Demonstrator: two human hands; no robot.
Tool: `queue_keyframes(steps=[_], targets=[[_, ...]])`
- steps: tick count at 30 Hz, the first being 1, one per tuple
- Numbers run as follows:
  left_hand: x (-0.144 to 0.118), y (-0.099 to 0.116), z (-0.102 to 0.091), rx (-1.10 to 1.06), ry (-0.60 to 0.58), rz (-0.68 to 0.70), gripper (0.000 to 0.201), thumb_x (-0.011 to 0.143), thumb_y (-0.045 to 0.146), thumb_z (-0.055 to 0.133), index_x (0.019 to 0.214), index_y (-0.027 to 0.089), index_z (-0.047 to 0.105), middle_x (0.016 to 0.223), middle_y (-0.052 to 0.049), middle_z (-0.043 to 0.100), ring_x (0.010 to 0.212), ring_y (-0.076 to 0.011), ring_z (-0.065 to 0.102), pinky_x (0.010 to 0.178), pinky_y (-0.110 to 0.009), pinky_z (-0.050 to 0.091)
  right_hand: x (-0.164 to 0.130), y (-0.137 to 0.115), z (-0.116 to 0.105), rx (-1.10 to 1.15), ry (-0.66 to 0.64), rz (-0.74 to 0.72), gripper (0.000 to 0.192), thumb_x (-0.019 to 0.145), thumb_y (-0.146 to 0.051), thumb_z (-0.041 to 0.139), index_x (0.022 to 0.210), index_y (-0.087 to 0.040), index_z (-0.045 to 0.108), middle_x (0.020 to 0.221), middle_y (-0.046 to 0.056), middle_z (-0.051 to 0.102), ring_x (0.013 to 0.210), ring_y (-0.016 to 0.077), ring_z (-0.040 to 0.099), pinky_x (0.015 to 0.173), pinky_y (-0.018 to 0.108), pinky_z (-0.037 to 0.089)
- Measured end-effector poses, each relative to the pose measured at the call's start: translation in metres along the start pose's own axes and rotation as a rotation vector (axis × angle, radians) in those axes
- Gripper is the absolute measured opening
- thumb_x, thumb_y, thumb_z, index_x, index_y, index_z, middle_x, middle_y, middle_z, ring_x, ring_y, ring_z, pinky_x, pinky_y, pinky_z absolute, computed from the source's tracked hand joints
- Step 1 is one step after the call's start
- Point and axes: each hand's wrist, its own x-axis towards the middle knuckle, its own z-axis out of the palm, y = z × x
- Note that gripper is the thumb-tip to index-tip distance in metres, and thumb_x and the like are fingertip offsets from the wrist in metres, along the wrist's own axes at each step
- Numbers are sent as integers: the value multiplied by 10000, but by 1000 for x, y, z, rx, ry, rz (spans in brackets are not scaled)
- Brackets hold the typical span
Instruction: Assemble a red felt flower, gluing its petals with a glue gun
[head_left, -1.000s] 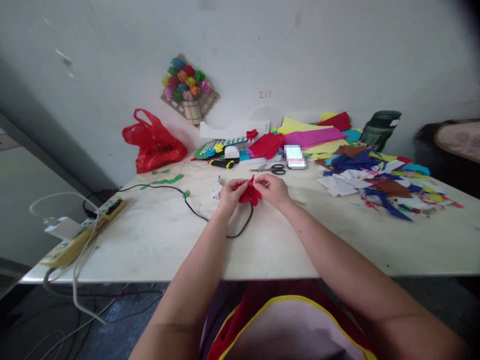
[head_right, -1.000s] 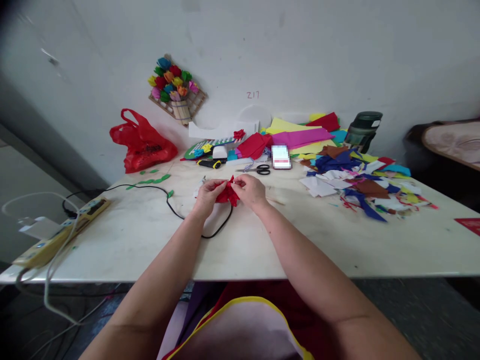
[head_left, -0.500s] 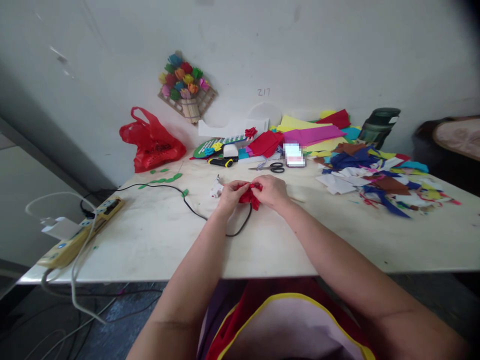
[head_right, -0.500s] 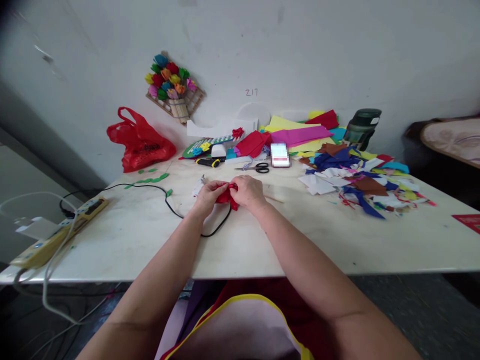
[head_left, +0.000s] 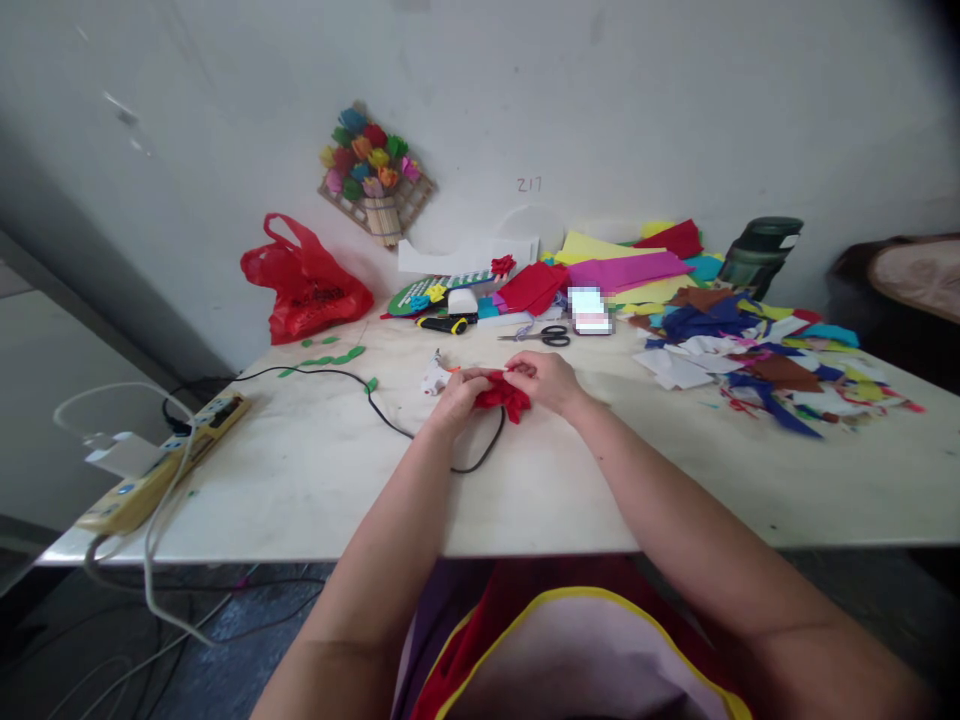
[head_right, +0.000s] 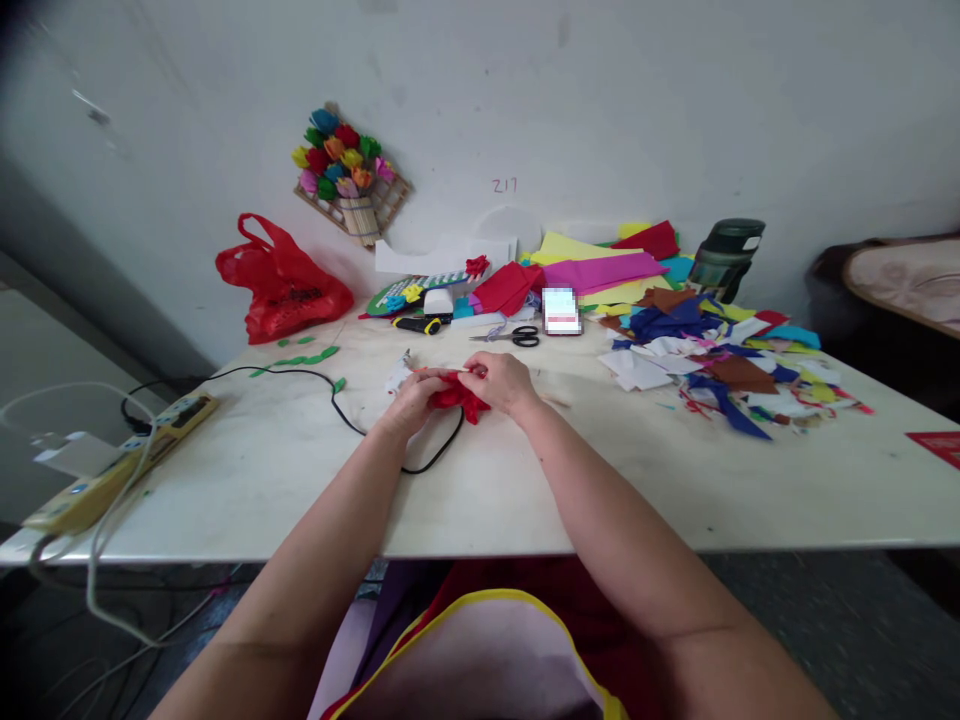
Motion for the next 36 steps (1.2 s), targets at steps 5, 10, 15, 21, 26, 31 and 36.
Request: queue_keyframes(steps=[5, 10, 15, 21, 26, 31, 36], targets=[[3, -3, -2, -6, 75, 8, 238, 544, 189, 585, 737, 132, 710, 625, -64, 672, 572, -167, 583, 553, -280, 457, 8, 13, -17, -12, 194, 142, 220, 783, -330, 530, 825, -210, 710, 803, 38, 719, 783, 206, 640, 692, 299, 463], [7, -6, -4, -14, 102, 16, 154, 553, 223, 620, 676, 148, 675, 594, -56, 648, 543, -164, 560, 546, -296, 446, 14, 32, -32, -418, 18, 344, 224, 726, -219, 558, 874, -218, 725, 951, 91, 724, 890, 266, 650, 709, 334, 460], [9, -6, -5, -73, 138, -25, 118, 555, 246, 630, 624, 152, 651, 583, -52, 640, 536, -154, 555, 508, -272, 441, 12, 31, -27, -585, -247, 329, 324, 700, -232, 605, 1004, -237, 717, 1085, 107, 699, 957, 282, 648, 715, 336, 474], [7, -5, -4, -116, 128, -48, 126, 613, 249, 645, 596, 133, 599, 544, -37, 610, 511, -133, 557, 513, -248, 462, 10, 16, -15, -761, -356, 290, 332, 771, -189, 579, 1084, -178, 690, 1108, 163, 670, 1035, 251, 630, 794, 299, 474], [5, -3, -4, -144, 149, -46, 91, 672, 196, 614, 627, 120, 594, 551, -42, 610, 514, -137, 579, 537, -259, 497, 12, 19, -19, -793, -388, 317, 350, 801, -175, 555, 1132, -154, 663, 1124, 184, 654, 1039, 253, 629, 824, 305, 467], [3, -1, -5, -150, 145, -67, 80, 706, 185, 592, 690, 111, 619, 565, -53, 623, 529, -158, 594, 537, -292, 525, 12, 26, -23, -720, -316, 326, 324, 826, -146, 490, 1094, -182, 669, 1067, 148, 680, 962, 248, 650, 733, 293, 470], [3, -1, -9, -152, 111, -53, 127, 695, 205, 600, 736, 94, 646, 638, -88, 662, 575, -189, 627, 559, -333, 543, 10, 27, -23, -650, -104, 278, 315, 905, -281, 416, 1060, -195, 676, 1008, 140, 695, 925, 256, 647, 700, 309, 449]])
